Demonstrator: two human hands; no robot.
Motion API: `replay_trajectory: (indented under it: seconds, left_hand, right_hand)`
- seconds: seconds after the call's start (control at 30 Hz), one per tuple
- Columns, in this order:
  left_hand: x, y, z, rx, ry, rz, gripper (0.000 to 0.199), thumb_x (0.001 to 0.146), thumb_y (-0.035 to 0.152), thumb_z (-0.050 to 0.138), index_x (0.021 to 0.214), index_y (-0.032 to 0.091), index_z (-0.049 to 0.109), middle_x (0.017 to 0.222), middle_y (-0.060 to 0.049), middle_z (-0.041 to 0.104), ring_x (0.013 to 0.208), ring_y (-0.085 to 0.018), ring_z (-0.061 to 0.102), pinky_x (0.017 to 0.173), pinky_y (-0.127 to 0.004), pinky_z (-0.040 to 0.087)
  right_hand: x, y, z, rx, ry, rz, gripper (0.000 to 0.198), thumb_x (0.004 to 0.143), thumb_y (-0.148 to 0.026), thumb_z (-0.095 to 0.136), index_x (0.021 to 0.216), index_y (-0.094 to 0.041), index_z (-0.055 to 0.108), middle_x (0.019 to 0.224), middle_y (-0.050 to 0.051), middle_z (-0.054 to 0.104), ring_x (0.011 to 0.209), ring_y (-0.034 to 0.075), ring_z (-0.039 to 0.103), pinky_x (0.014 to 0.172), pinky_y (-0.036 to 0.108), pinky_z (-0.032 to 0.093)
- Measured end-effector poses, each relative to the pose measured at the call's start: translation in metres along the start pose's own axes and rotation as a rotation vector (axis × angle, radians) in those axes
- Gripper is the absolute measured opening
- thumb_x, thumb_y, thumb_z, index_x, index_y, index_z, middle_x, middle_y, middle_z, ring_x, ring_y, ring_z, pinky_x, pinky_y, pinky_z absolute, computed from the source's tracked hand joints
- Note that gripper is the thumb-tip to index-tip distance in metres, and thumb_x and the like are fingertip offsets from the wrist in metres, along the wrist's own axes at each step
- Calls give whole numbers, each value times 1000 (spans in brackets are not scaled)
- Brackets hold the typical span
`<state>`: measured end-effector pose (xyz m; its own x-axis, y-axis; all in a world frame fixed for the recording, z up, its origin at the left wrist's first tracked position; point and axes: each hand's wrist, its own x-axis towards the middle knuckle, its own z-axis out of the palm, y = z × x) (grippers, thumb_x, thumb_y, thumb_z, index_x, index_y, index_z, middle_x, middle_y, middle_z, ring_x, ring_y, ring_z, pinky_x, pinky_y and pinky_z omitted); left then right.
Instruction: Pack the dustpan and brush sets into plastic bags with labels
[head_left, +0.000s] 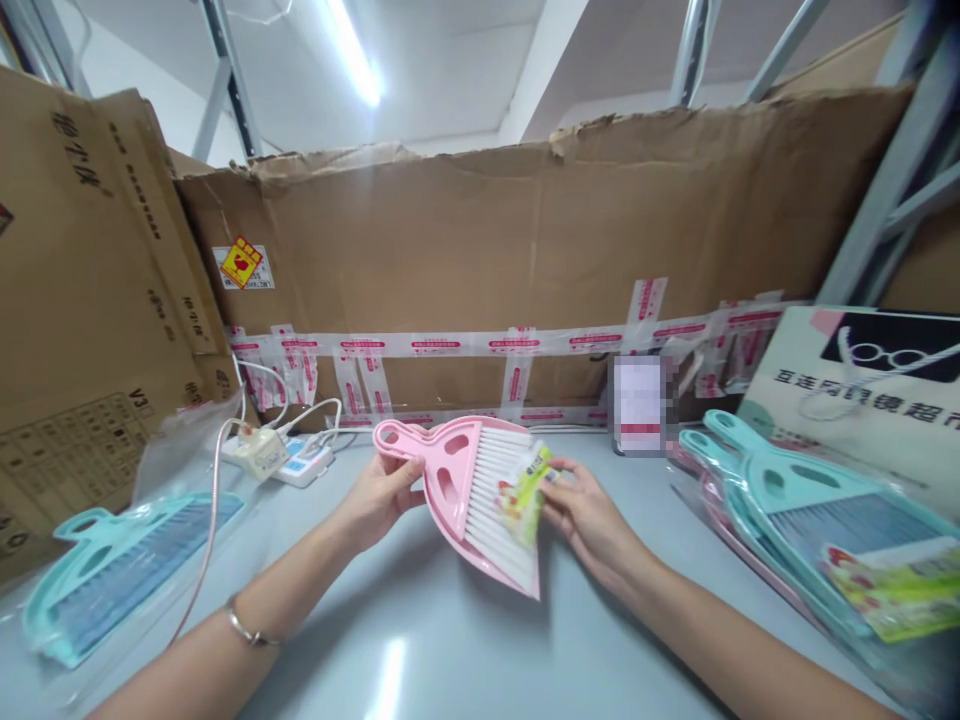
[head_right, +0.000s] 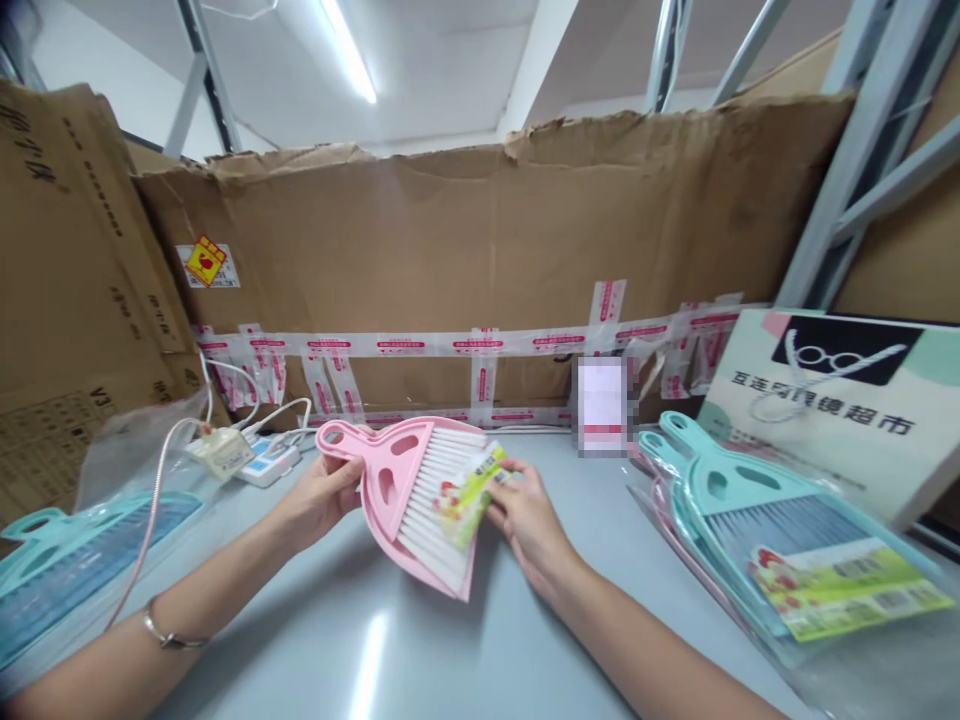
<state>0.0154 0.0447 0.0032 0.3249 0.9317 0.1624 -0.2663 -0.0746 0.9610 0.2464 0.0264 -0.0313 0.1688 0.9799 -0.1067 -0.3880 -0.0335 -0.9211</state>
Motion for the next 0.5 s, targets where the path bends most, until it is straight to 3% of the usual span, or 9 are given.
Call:
replay_trajectory:
  seconds: [0.03, 0.1, 0.13, 0.2, 0.27, 0.33, 0.4, 0.5]
  left_hand:
    - [0, 0, -2, 17, 25, 20, 44, 68, 35, 70, 105, 22, 51, 114, -6, 60, 96, -21, 60, 66, -25, 54]
    - [-3, 2, -3, 70, 48, 56, 39, 70, 34, 69, 102, 22, 51, 117, -6, 58, 98, -21, 59, 68, -27, 54]
    - [-5, 4, -2, 98, 38, 70, 38, 70, 34, 69, 101, 22, 51, 120, -6, 57, 99, -22, 59, 69, -29, 54]
    - [-10, 7, 6, 150, -14, 103, 34, 72, 34, 68, 99, 23, 50, 124, -6, 53, 99, -22, 59, 71, -32, 55]
    - [-16, 12, 15, 215, -70, 185, 31, 72, 35, 66, 96, 22, 51, 125, -7, 53, 101, -23, 58, 75, -35, 53]
    - [-22, 20, 20, 352, -100, 331, 29, 72, 34, 67, 94, 21, 53, 119, -8, 57, 105, -24, 56, 84, -37, 50]
    - [-29, 29, 17, 559, -51, 488, 28, 70, 30, 69, 91, 19, 56, 107, -9, 62, 103, -24, 57, 88, -37, 46]
    - [-39, 43, -5, 780, 203, 654, 21, 71, 27, 68, 85, 18, 56, 91, -7, 64, 90, -22, 62, 80, -35, 48]
  right_hand:
    - [5, -4, -4, -90, 118, -99, 45, 61, -29, 67, 94, -24, 37, 92, 4, 60, 90, 22, 61, 75, 37, 50]
    - [11, -15, -6, -336, 293, -436, 44, 68, -33, 62, 103, -24, 38, 109, 8, 51, 108, 25, 50, 88, 43, 43]
    - [10, -20, -3, -487, 273, -623, 42, 71, -35, 60, 107, -25, 40, 114, 8, 47, 113, 25, 45, 92, 45, 39]
    - [0, -28, 11, -798, 2, -892, 35, 74, -35, 59, 107, -26, 48, 114, 7, 45, 113, 24, 42, 96, 46, 33]
    - [-15, -33, 34, -1016, -327, -948, 29, 71, -33, 64, 99, -27, 56, 104, 6, 48, 105, 24, 46, 93, 47, 34]
    - [-26, -36, 55, -1068, -479, -947, 21, 69, -27, 66, 88, -23, 59, 96, 5, 48, 99, 22, 47, 89, 45, 36]
    - [-31, -41, 67, -999, -535, -955, 11, 70, -18, 63, 79, -20, 57, 90, 4, 49, 93, 20, 49, 84, 40, 40]
    - [-28, -52, 65, -878, -486, -1030, 10, 74, -9, 53, 73, -19, 52, 83, 3, 47, 80, 16, 50, 73, 32, 44]
